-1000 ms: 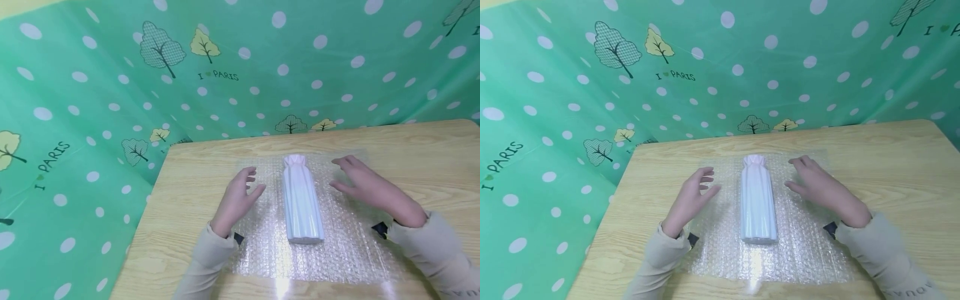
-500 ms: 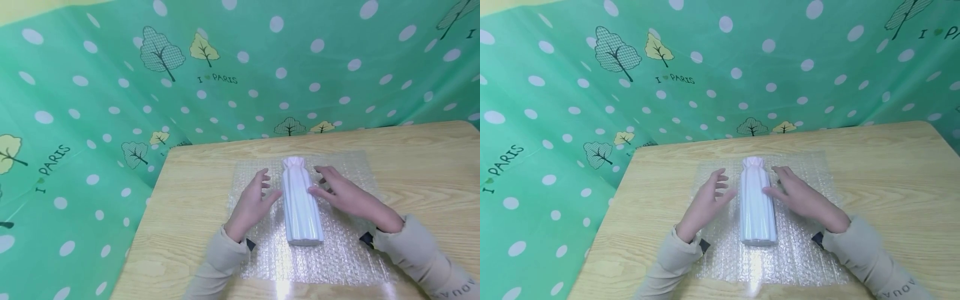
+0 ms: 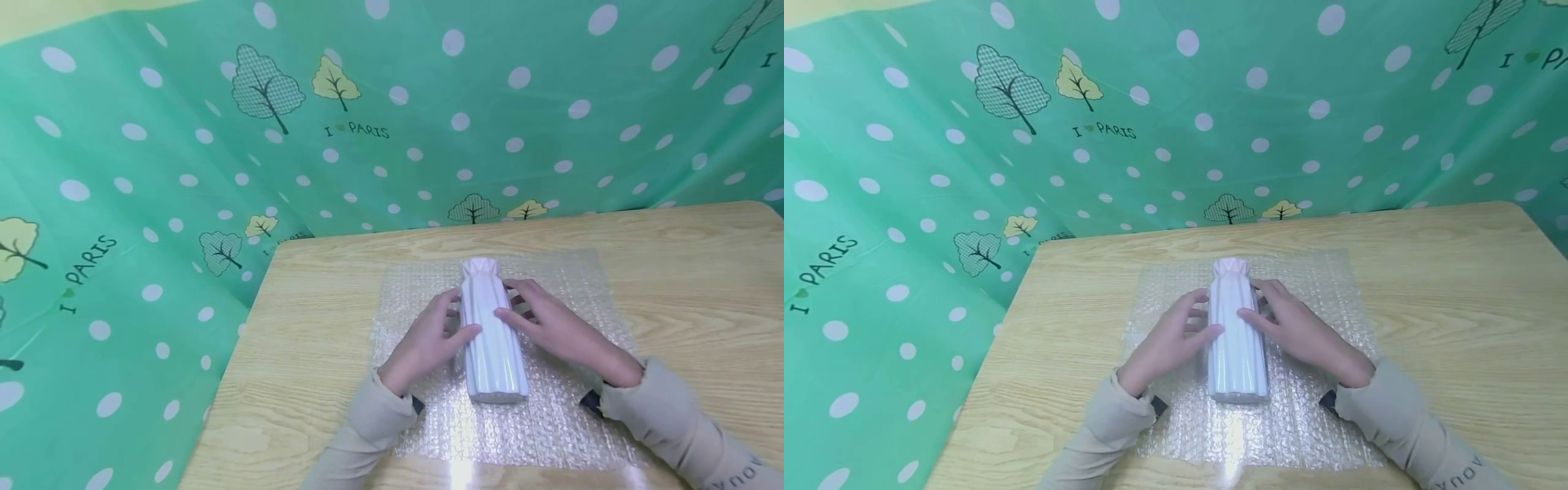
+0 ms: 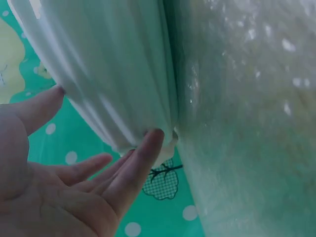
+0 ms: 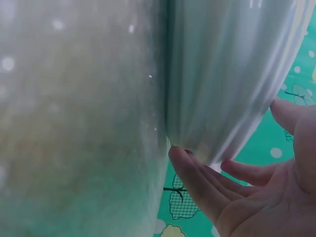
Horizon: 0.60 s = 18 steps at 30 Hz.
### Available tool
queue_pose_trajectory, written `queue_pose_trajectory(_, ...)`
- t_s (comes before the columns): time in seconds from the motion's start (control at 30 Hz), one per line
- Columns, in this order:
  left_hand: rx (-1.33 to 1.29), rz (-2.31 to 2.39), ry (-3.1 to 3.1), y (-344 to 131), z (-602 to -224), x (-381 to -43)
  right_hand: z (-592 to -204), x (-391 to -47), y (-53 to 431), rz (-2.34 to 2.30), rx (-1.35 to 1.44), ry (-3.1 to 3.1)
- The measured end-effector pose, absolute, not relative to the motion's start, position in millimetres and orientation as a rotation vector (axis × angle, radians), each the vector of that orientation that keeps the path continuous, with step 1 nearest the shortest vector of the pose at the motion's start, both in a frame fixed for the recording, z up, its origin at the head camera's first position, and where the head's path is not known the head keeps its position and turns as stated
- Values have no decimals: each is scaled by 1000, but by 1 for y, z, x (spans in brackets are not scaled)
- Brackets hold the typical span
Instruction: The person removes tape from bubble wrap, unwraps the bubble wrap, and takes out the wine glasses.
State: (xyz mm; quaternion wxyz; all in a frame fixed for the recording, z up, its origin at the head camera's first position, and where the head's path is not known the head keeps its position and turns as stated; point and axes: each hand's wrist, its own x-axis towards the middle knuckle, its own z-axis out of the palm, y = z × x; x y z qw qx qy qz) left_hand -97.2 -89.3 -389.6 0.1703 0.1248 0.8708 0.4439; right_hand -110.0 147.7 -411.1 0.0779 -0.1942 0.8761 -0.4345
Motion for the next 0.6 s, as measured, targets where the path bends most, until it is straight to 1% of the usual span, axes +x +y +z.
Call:
queue_pose_trajectory(0.2,454,1207,2509,-88,-394,-98,-412,-109,147,-1329,-585,2604)
queue_pose_trajectory(0.6,389,1302,2444,-90,-396,-98,-415,-106,142,-1410,-492,2507)
